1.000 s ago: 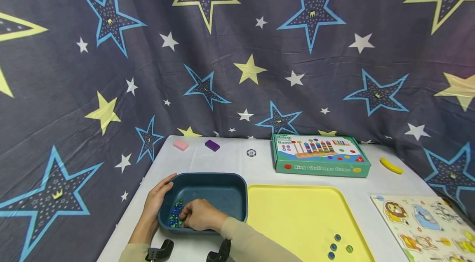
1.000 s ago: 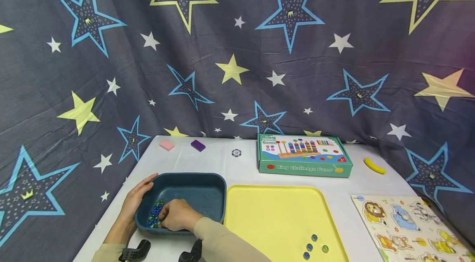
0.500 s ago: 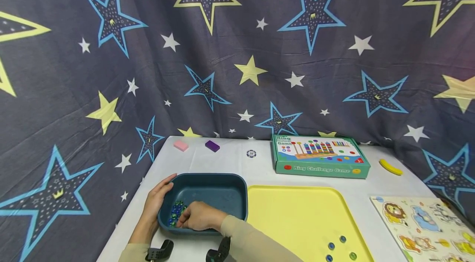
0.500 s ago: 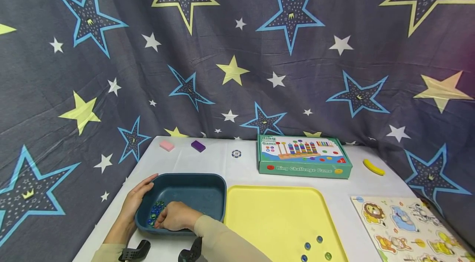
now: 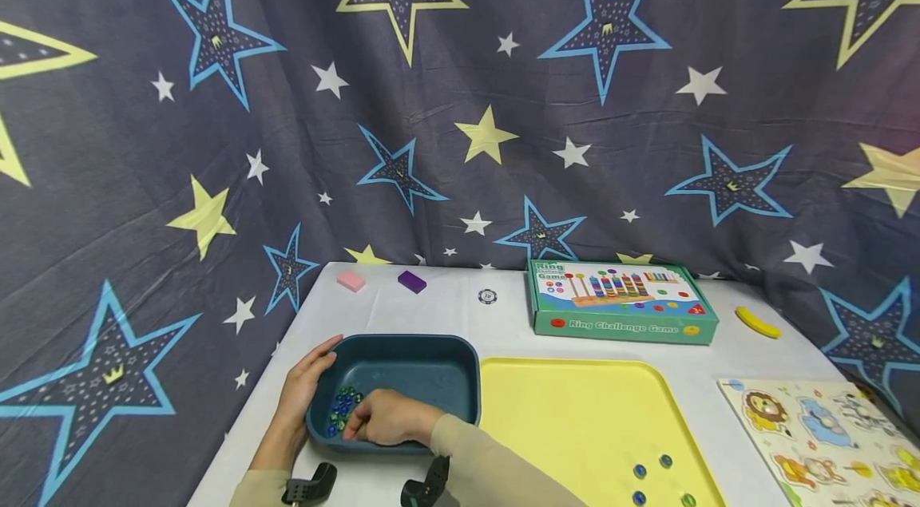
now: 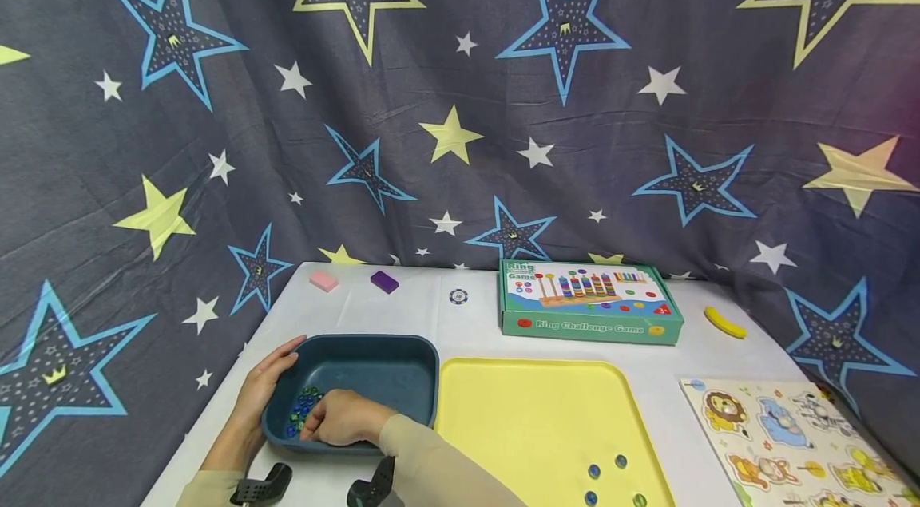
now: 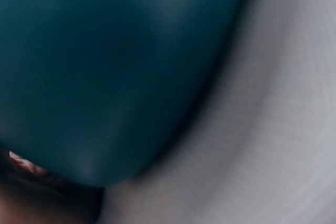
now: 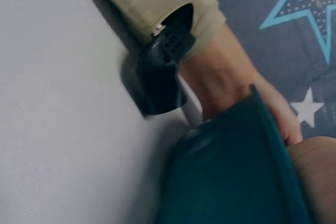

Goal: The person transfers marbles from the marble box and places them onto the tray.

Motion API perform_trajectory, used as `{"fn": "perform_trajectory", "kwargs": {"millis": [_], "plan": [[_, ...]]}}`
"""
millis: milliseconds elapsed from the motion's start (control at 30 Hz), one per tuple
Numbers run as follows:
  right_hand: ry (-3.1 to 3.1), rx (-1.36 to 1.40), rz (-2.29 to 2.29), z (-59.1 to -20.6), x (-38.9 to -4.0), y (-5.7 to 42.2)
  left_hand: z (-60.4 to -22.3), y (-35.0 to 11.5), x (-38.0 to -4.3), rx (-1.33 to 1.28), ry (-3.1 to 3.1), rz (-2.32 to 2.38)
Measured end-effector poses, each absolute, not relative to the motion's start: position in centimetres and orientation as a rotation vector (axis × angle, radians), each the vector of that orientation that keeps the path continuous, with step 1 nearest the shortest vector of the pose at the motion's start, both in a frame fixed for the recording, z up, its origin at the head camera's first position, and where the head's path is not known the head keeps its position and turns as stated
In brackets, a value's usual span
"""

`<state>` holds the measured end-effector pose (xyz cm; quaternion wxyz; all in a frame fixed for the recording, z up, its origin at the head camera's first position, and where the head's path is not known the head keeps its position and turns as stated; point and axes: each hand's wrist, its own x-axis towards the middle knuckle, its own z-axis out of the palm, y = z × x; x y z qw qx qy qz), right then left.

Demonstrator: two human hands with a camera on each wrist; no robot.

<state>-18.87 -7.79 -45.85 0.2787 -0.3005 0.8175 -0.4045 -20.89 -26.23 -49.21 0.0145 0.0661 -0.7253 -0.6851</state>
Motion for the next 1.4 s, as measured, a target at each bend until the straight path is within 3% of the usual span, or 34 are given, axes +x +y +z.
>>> {"fn": "perform_trajectory", "kwargs": {"millis": [300, 700, 1033, 1400], "plan": [[2.323, -0.928, -1.152, -44.8, -18.8, -5.5, -49.5, -26.2, -20.9, 0.227, -2.266, -2.137], [2.418, -0.887, -1.579, -44.3, -18.3, -0.1, -49.3, -26.1, -20.9, 0.231, -2.218, -2.199], [2.544, -0.624, -1.838, -41.3, -17.5, 5.0, -49.5, -26.4, -21.1, 0.214, -2.228, -2.157], [2.623, -0.194, -1.849, -45.1, -21.9, 11.7, -49.4, -26.3, -21.1, 0.219, -2.251, -2.139]]}}
